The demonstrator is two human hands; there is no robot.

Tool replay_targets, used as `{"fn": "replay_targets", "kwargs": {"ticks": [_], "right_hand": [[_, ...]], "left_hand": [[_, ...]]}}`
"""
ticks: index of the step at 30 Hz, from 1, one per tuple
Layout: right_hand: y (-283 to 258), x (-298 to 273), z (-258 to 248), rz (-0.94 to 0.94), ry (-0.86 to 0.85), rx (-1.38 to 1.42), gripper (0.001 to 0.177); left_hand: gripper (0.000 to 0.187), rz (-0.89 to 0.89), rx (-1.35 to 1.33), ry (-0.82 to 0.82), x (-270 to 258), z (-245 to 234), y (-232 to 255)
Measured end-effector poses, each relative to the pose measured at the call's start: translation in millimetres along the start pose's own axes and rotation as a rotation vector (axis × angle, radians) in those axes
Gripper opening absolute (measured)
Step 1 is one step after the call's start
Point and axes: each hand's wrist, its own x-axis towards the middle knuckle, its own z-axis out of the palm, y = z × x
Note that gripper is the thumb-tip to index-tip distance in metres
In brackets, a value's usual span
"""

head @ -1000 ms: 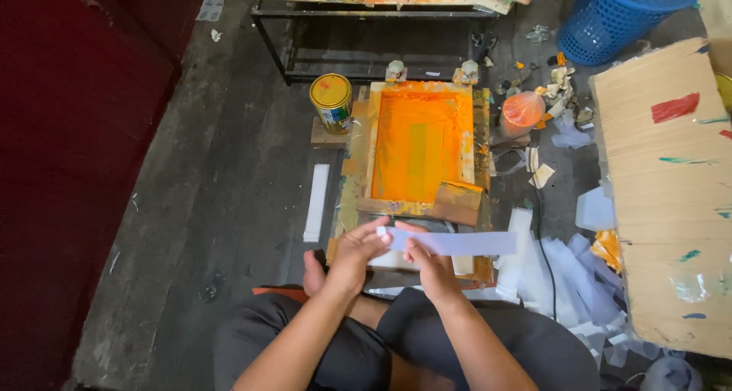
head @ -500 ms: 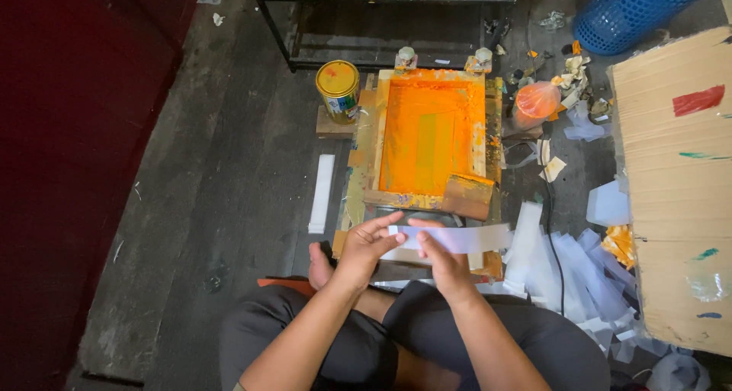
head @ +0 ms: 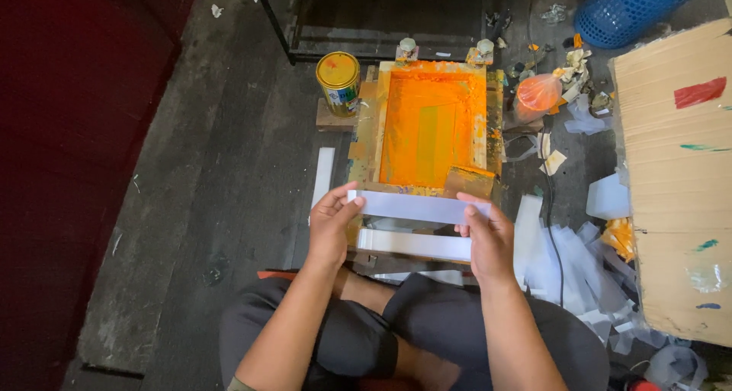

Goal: The person sits on the floor and handles a long strip of translucent material, folding and unfolding it. They then use a squeegee to spread orange ink across a screen printing frame, moving the tool back and forth to distribute the ink evenly.

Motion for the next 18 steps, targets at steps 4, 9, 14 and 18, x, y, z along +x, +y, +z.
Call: {"fn": "replay_targets", "kwargs": {"ticks": [4, 9, 14, 18], "right_hand": [[-6, 0, 0, 0.024, -0.006, -0.017, 0.035], [-19, -3, 5, 0.016, -0.024, -0.07, 0.034], [-18, -3, 6, 0.004, -0.035, -0.06, 0.035], [-13, -2, 3, -0.007, -0.038, -0.056, 0.035]], "left_hand": [[0.038, 0.021, -0.023, 0.029, -5, 6, 13], [0.036, 0.024, -0.059, 0.046, -2, 2, 9], [0.036, 0.023, -0.075, 0.073, -1, -1, 7], [0.037, 0.013, -0.127, 0.09, -3, 2, 9]]}}
